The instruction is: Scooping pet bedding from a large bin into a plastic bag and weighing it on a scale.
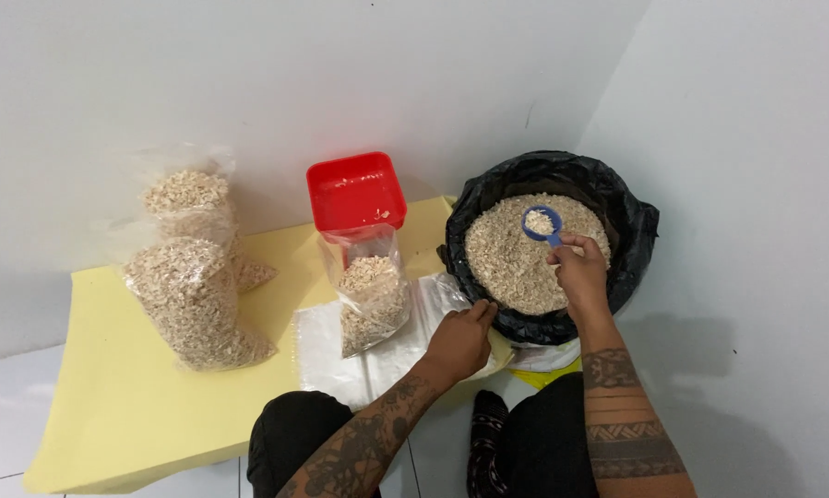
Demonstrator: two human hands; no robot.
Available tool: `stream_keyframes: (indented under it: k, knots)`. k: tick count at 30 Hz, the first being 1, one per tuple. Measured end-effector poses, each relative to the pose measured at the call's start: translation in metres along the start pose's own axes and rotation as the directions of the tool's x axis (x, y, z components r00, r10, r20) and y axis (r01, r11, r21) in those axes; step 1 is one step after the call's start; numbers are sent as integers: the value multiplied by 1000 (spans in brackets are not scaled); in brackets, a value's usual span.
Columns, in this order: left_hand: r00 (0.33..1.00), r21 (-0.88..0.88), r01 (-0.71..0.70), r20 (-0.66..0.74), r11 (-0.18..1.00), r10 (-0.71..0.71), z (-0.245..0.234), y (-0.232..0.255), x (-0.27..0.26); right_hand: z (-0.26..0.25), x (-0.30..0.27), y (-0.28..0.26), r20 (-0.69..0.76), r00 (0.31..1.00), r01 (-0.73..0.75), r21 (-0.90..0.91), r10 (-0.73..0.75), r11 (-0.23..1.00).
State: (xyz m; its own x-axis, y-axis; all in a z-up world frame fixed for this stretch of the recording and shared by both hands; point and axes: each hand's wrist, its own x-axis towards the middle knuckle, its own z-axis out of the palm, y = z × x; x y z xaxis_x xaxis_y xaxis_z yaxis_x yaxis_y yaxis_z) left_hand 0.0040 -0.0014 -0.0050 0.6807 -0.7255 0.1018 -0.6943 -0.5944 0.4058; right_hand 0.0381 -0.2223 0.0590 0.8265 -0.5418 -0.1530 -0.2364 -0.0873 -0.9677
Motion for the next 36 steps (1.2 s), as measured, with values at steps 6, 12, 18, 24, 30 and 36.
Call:
stream_keyframes:
  k: [6, 12, 18, 24, 30, 36]
  knots:
    - [998, -23, 25, -54, 999, -27, 4, 0, 3, -2, -15, -7, 28, 1000, -6, -26, 6, 1000]
    - [992, 7, 15, -127, 1000, -14, 9, -1, 11, 4, -25, -1, 76, 997, 1, 5, -2, 1000]
    - [996, 48, 24, -87, 999, -20, 6, -4, 14, 9, -2, 31, 113, 991, -62, -83, 71, 995]
    - [998, -2, 39, 55, 999, -38, -39, 7, -5, 13, 1, 30, 44, 998, -40, -34, 41, 999]
    - [990, -11, -73, -122, 997, 71, -100, 20, -42, 23, -20, 6, 15, 1000, -15, -33, 16, 999]
    - [876, -128, -146, -477, 981, 69, -168, 14, -87, 42, -69, -38, 29, 997, 63, 81, -65, 995]
